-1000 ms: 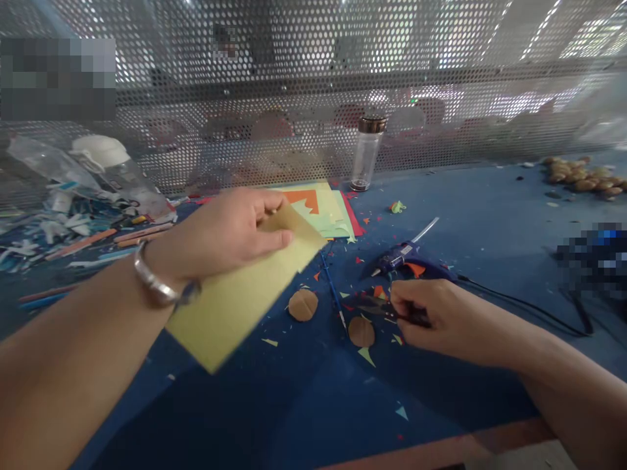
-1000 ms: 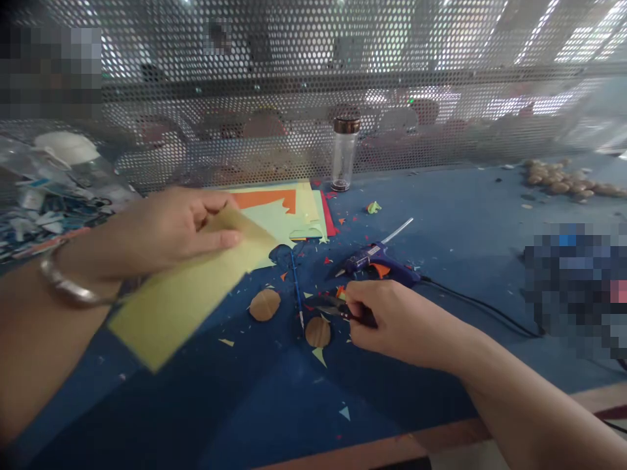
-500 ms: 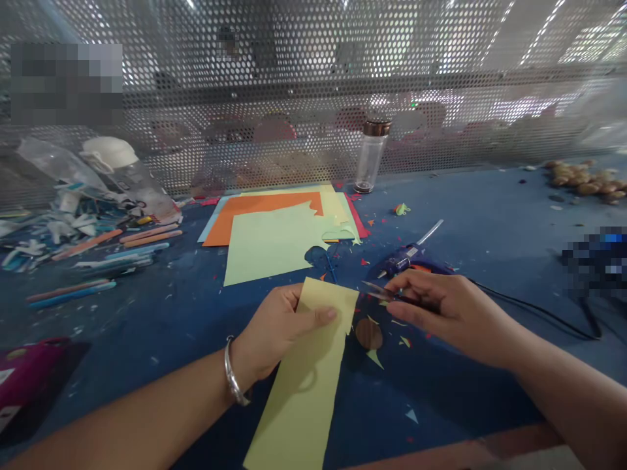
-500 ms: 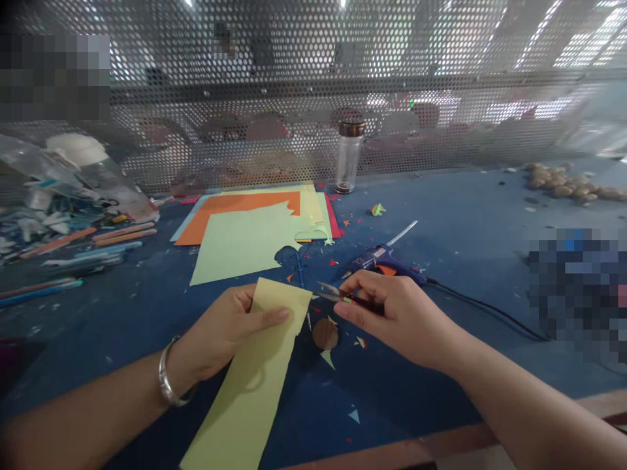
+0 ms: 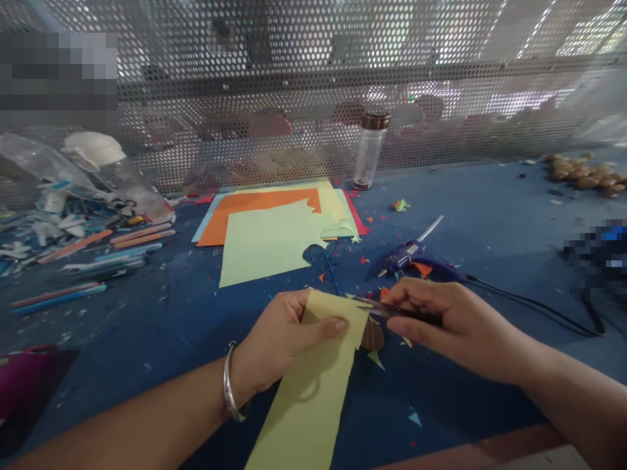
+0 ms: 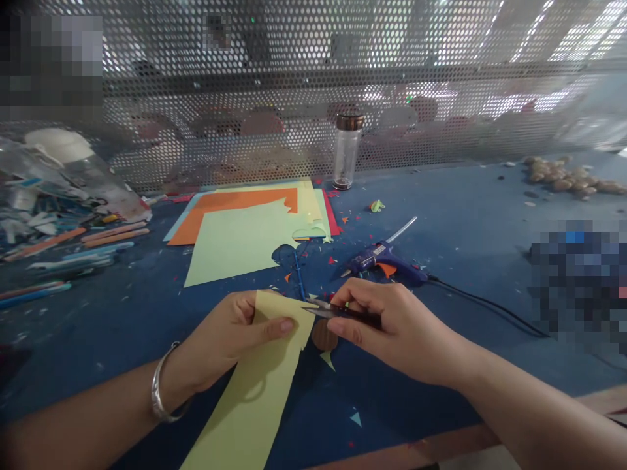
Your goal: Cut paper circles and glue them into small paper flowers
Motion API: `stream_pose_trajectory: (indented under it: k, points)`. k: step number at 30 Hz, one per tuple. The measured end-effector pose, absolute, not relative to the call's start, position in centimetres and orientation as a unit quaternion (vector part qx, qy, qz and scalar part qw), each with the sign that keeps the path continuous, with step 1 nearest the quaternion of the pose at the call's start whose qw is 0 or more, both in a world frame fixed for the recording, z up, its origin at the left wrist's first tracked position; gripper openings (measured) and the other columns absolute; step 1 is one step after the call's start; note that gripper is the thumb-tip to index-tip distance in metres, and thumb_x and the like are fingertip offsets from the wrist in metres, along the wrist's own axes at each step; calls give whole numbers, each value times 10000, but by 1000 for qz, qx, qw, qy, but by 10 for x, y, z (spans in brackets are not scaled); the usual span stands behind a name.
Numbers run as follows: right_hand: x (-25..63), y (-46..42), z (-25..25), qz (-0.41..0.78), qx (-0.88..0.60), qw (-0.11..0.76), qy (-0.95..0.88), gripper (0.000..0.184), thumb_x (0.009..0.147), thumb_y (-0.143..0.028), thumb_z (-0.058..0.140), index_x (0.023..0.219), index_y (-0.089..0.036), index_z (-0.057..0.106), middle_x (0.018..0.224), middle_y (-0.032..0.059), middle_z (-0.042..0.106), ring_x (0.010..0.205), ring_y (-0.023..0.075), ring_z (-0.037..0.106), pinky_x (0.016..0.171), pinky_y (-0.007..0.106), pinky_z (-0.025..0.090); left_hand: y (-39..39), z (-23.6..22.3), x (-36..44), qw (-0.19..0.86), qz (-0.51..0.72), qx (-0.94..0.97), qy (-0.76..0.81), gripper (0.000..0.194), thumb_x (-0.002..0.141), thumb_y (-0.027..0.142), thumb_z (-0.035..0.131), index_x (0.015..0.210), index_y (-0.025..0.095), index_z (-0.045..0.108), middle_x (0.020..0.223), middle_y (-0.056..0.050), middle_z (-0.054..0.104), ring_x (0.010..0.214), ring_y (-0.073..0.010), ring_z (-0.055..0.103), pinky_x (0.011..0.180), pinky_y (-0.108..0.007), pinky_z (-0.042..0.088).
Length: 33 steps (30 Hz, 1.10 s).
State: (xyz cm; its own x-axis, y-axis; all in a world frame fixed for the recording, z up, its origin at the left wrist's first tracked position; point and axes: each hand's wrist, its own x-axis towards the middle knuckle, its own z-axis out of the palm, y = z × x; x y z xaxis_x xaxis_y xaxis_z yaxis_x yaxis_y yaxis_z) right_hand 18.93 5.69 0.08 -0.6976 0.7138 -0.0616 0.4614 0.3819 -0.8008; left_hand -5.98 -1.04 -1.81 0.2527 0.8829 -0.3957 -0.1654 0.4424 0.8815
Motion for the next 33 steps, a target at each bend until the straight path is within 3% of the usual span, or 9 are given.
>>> stream_pose_trajectory:
  k: [11,19,33]
  points:
    - [189,56,1,409,-353,150,-828,312,969,-494,565,982,-192,645,685,-32,529,589,104,465,535,221,359,-11,-17,-57,700,369,377,481,338,741,393,866,948,156,744,753,-31,735,582,-113,645,559,-212,508]
    - [188,56,2,403,-352,147,-832,335,959,-514,570,985,-188,641,708,-24,545,601,109,423,541,231,350,-11,-14,-55,690,369,372,498,339,728,393,873,821,170,634,699,-8,715,552,-111,642,529,-201,492]
    - [190,55,1,388,-350,148,-840,303,962,-487,580,993,-194,650,702,-21,553,597,110,446,535,224,359,-12,-18,-55,694,369,376,491,343,723,390,874,805,172,622,707,-10,720,558,-121,656,536,-218,521]
